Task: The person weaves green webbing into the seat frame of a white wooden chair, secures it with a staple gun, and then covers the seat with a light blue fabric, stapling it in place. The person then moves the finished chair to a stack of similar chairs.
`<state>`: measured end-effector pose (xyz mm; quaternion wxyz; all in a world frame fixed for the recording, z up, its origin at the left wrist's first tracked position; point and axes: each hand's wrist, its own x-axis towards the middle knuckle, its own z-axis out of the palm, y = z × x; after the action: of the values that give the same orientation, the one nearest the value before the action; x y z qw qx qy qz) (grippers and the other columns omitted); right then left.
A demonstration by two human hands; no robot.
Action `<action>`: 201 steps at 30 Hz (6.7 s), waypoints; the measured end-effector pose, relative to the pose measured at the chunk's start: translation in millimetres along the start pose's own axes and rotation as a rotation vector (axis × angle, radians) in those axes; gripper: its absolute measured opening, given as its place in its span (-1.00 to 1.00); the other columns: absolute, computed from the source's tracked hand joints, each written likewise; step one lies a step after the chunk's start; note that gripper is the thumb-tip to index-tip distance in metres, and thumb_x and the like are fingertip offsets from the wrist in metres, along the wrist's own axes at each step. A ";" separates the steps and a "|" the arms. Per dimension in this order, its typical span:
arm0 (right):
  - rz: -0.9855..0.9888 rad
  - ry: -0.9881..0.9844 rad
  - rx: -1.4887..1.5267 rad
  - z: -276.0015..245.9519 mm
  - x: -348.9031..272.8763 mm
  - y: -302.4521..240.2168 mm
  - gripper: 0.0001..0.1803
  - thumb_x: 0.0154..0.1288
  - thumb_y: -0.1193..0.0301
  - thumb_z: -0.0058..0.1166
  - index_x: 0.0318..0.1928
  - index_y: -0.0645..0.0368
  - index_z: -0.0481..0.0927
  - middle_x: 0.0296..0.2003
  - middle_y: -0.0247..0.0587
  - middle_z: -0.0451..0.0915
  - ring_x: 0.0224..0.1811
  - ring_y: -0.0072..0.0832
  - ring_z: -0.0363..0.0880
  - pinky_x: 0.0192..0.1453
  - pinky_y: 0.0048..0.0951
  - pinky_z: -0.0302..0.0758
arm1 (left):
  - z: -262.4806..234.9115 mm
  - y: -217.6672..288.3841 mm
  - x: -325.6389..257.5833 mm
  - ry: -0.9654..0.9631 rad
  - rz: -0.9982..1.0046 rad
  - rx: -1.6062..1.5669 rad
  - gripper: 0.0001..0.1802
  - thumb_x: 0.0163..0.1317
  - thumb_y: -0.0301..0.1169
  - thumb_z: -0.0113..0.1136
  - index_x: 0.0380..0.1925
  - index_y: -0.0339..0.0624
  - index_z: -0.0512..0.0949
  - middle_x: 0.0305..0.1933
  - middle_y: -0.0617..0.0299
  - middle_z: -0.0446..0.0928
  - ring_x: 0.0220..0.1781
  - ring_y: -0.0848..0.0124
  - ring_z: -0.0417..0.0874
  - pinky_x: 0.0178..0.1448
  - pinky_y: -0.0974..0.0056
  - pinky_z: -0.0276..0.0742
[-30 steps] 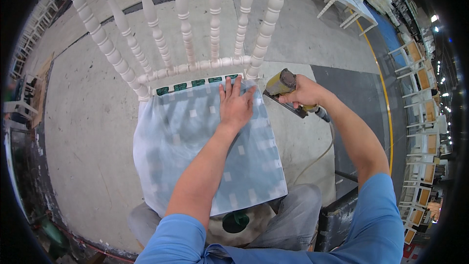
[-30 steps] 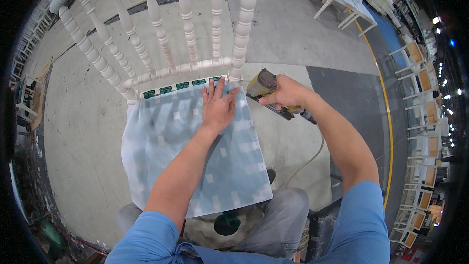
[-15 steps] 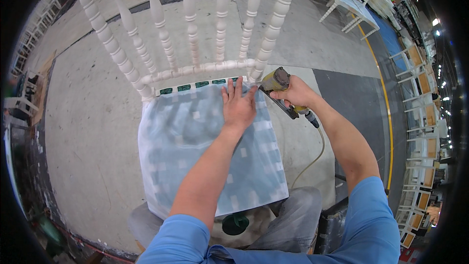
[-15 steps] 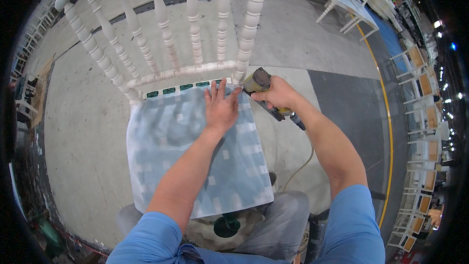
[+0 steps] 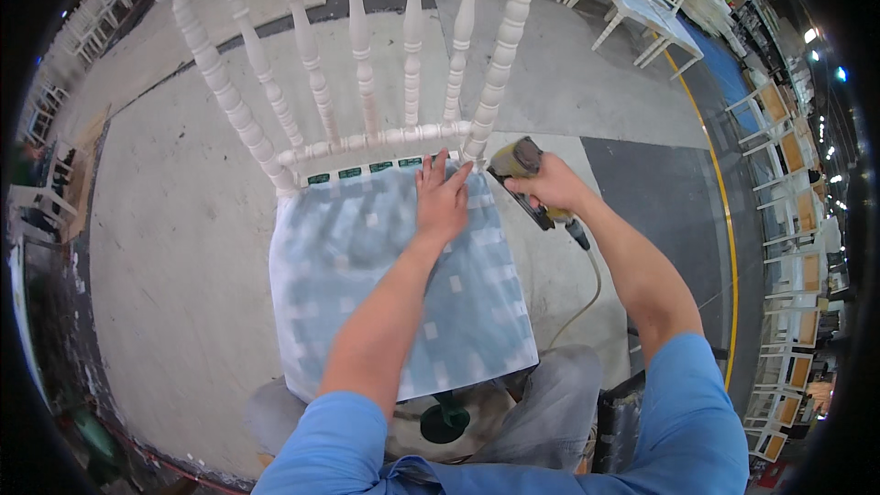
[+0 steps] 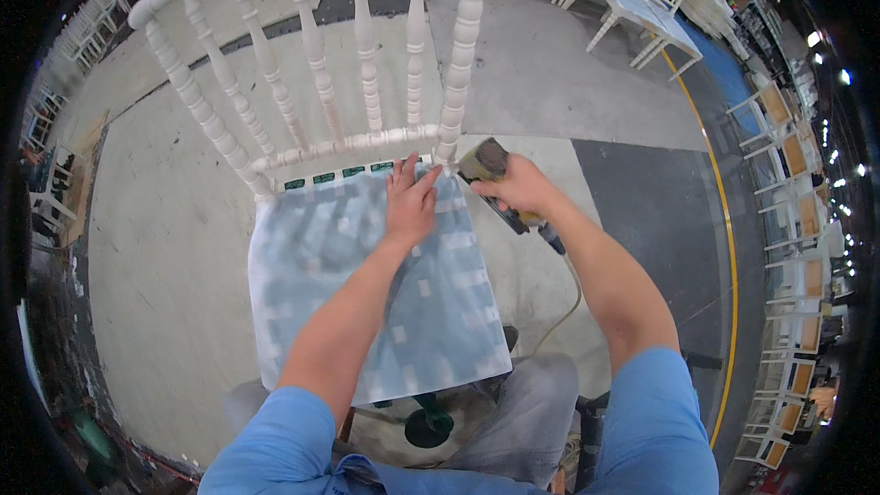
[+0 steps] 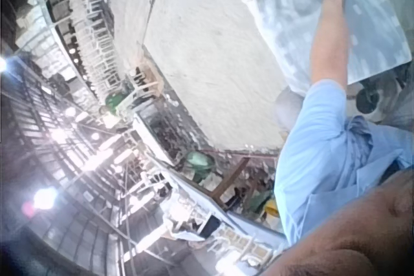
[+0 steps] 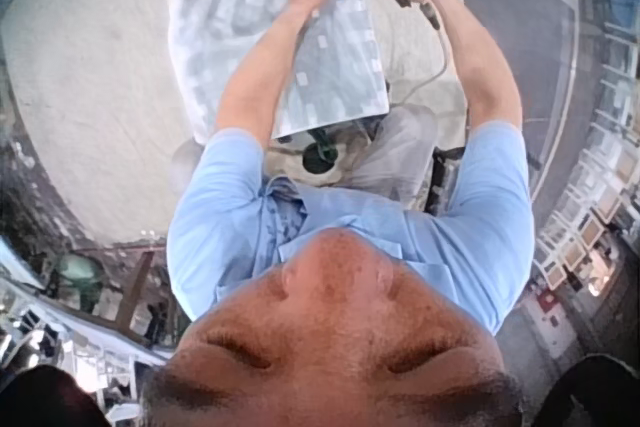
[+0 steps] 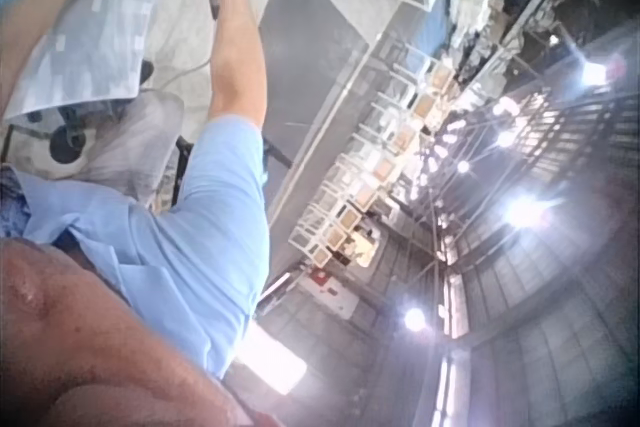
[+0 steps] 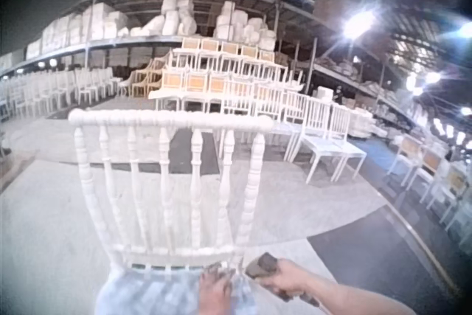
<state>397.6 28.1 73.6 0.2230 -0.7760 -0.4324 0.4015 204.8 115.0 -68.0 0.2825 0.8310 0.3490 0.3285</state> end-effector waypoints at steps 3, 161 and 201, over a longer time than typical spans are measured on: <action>-0.014 0.110 0.113 -12.0 -61.3 7.5 -0.59 0.35 0.23 0.47 -0.03 0.30 0.66 -0.39 -0.33 0.64 -0.56 -0.59 0.52 -0.42 -0.40 0.49 | -43.7 -19.1 -33.4 0.046 0.061 -0.165 -0.51 0.43 -0.42 0.23 0.36 0.06 0.62 0.60 -0.05 0.35 0.67 -0.13 0.26 0.69 -0.12 0.19; 0.288 -0.227 0.056 218.5 -275.7 -48.5 -0.61 0.41 0.19 0.42 -0.03 0.28 0.70 -0.43 -0.31 0.67 -0.53 -0.54 0.61 -0.43 -0.39 0.54 | -161.8 36.9 -328.0 -0.381 -1.158 -0.767 -0.70 0.49 -0.43 0.27 0.08 -0.44 0.66 -0.16 0.10 0.73 -0.25 0.38 0.74 -0.19 0.26 0.73; 0.885 0.835 -0.361 55.5 -583.5 317.6 -0.49 0.40 0.11 0.40 0.14 0.26 0.70 -0.11 -0.02 0.76 -0.10 -0.21 0.75 0.04 -0.19 0.64 | -228.6 -20.6 -232.7 0.186 -0.862 -0.486 -0.46 0.49 -0.15 0.30 0.35 -0.16 0.49 0.18 0.09 0.64 0.01 0.31 0.69 -0.06 0.18 0.62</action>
<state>331.3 -635.2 72.4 0.0513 -0.9978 -0.0080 0.0400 -99.0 4.1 -20.8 0.5457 0.4885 0.5976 0.3264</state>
